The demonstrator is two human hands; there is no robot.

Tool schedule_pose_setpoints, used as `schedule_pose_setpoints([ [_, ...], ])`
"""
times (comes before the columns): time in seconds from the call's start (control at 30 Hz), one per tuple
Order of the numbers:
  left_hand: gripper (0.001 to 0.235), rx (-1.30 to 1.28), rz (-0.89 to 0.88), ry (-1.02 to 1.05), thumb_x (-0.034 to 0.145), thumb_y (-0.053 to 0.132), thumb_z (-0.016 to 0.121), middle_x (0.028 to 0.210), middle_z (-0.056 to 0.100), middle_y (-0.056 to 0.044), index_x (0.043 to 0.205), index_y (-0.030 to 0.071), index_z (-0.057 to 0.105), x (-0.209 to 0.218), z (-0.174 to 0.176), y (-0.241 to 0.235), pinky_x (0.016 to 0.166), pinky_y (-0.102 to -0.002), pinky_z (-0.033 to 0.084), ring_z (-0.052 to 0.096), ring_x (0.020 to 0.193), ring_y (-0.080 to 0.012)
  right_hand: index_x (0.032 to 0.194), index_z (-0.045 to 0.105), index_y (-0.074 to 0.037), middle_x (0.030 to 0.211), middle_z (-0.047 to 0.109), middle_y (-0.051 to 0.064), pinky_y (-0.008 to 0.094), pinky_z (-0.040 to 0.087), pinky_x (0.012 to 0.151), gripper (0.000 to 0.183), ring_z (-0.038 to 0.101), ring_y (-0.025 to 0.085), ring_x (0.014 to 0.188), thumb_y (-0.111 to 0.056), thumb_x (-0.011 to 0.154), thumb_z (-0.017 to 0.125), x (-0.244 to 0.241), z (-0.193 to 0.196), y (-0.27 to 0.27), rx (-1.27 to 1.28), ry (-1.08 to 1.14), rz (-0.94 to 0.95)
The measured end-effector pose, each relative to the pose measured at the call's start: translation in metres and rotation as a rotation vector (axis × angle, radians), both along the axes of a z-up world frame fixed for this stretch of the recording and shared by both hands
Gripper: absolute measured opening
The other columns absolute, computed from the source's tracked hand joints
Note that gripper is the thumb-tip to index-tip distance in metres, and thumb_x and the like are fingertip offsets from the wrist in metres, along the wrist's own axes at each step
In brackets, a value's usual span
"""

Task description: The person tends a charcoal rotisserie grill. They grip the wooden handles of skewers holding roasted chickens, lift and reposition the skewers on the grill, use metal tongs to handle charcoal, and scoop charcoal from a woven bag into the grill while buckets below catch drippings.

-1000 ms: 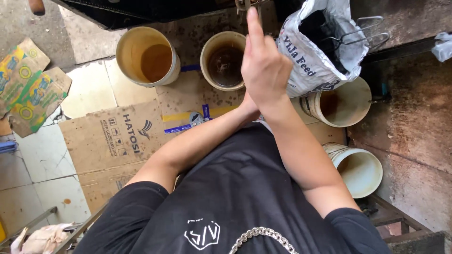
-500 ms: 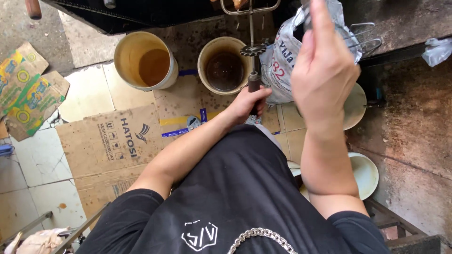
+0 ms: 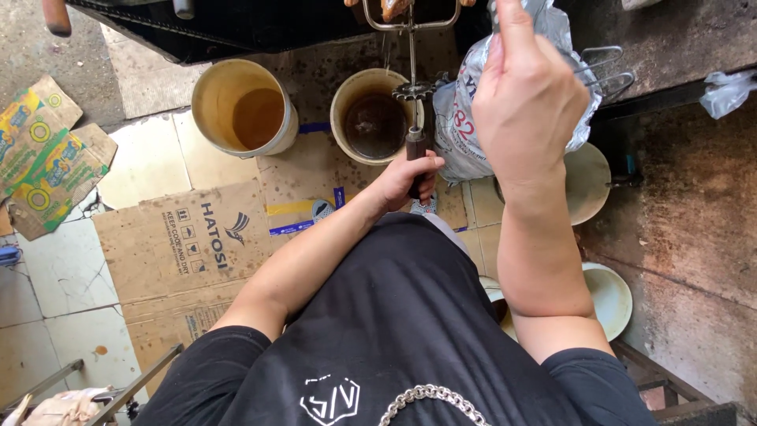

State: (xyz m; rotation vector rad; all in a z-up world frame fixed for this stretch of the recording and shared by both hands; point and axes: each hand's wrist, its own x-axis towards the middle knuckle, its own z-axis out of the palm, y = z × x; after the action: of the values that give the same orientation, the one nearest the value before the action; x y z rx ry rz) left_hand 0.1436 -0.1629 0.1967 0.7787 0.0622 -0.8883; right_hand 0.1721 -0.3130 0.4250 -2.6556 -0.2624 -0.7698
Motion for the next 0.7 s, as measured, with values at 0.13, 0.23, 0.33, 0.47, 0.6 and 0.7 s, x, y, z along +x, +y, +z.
schedule_pose_setpoints([
  [0.13, 0.029, 0.016, -0.008, 0.007, 0.093, 0.029, 0.071, 0.058, 0.046, -0.005, 0.082, 0.012, 0.05, -0.002, 0.001, 0.001, 0.046, -0.036, 0.039, 0.045, 0.047, -0.0183, 0.142, 0.061, -0.013, 0.092, 0.07, 0.012, 0.045, 0.052, 0.068, 0.034, 0.069, 0.036, 0.078, -0.006, 0.109, 0.064, -0.001, 0.001, 0.002, -0.05, 0.003, -0.021],
  [0.23, 0.03, 0.021, 0.011, -0.009, 0.093, 0.028, 0.071, 0.057, 0.045, -0.004, 0.08, 0.012, 0.049, 0.001, 0.006, 0.005, 0.044, -0.036, 0.038, 0.045, 0.046, -0.0185, 0.138, 0.06, -0.015, 0.097, 0.072, 0.011, 0.045, 0.054, 0.072, 0.03, 0.071, 0.035, 0.084, -0.005, 0.111, 0.064, 0.001, 0.002, 0.002, 0.021, -0.029, -0.017],
  [0.33, 0.031, 0.011, -0.001, 0.013, 0.094, 0.028, 0.071, 0.058, 0.046, -0.004, 0.08, 0.012, 0.049, 0.0, 0.001, 0.004, 0.045, -0.036, 0.038, 0.045, 0.047, -0.0184, 0.144, 0.06, -0.014, 0.095, 0.072, 0.01, 0.045, 0.053, 0.071, 0.037, 0.07, 0.034, 0.081, -0.005, 0.108, 0.065, 0.003, -0.001, 0.0, -0.06, -0.031, 0.021],
  [0.47, 0.029, 0.036, 0.008, 0.01, 0.094, 0.027, 0.07, 0.057, 0.046, -0.005, 0.08, 0.011, 0.051, 0.0, 0.004, 0.007, 0.046, -0.036, 0.039, 0.045, 0.048, -0.0183, 0.142, 0.062, -0.013, 0.09, 0.071, 0.01, 0.044, 0.052, 0.067, 0.037, 0.069, 0.033, 0.077, -0.004, 0.106, 0.065, 0.007, 0.005, 0.003, -0.067, -0.034, 0.032],
  [0.6, 0.028, 0.026, -0.004, -0.003, 0.093, 0.027, 0.069, 0.057, 0.046, -0.005, 0.079, 0.011, 0.051, 0.002, 0.005, 0.008, 0.046, -0.036, 0.039, 0.045, 0.047, -0.0185, 0.141, 0.062, -0.007, 0.081, 0.069, 0.012, 0.043, 0.049, 0.055, 0.037, 0.066, 0.032, 0.064, -0.003, 0.105, 0.066, 0.013, 0.003, 0.006, -0.076, -0.035, 0.058],
  [0.7, 0.029, 0.006, -0.016, 0.01, 0.095, 0.026, 0.069, 0.058, 0.045, -0.004, 0.078, 0.011, 0.05, 0.001, -0.004, 0.009, 0.047, -0.035, 0.038, 0.044, 0.048, -0.0176, 0.131, 0.063, -0.01, 0.086, 0.069, 0.013, 0.044, 0.051, 0.061, 0.026, 0.067, 0.035, 0.072, -0.005, 0.106, 0.067, 0.022, -0.001, 0.006, -0.129, -0.086, 0.068],
])
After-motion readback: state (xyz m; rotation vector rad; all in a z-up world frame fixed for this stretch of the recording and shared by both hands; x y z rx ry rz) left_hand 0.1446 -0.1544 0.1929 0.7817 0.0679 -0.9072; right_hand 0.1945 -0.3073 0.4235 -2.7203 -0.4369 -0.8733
